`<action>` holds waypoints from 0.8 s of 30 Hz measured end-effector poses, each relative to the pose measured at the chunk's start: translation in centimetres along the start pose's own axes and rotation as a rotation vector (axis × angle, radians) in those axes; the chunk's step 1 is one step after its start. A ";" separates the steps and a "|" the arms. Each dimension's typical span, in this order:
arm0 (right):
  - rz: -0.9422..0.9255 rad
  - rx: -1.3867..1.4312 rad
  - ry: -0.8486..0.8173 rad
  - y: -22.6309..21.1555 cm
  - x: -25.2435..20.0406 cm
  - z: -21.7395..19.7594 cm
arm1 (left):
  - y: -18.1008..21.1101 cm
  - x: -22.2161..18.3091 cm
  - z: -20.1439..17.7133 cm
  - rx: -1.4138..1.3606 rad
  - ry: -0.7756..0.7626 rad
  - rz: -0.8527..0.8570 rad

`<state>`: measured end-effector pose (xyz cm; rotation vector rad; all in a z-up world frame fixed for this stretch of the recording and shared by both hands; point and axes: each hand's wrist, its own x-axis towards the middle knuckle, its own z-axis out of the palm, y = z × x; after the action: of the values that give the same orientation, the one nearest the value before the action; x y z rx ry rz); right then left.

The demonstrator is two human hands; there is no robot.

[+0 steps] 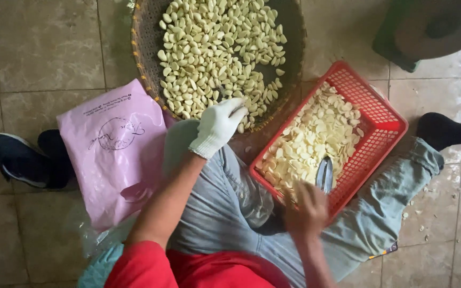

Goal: Slicing garlic cloves into thin pieces using a handheld slicer over a red plastic basket while sitting on the floor.

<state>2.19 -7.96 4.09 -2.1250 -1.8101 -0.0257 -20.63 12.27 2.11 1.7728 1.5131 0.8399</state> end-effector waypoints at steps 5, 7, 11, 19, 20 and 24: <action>-0.603 0.262 -0.129 -7.4 6.7 8.2 | -1.9 -0.1 1.5 0.000 0.178 0.114; -0.646 0.244 -0.197 -7.2 7.4 8.7 | -1.8 0.1 0.9 -0.042 0.194 0.107; -0.636 0.259 -0.350 -5.5 7.3 10.3 | -2.6 0.6 1.0 -0.096 0.241 0.084; -0.343 -0.278 -0.656 -5.9 6.7 15.1 | -4.0 0.5 1.7 0.083 0.061 0.044; -0.266 -0.369 -0.830 -6.1 6.4 16.0 | -4.2 0.6 1.8 0.135 -0.093 0.025; -0.280 -0.387 -0.835 -5.9 6.3 17.3 | -6.9 1.1 4.9 0.309 -0.218 0.115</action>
<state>-5.91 3.51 -9.17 -2.3014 -2.7524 0.5640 -20.44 13.81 -6.30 2.1160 1.4657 0.4632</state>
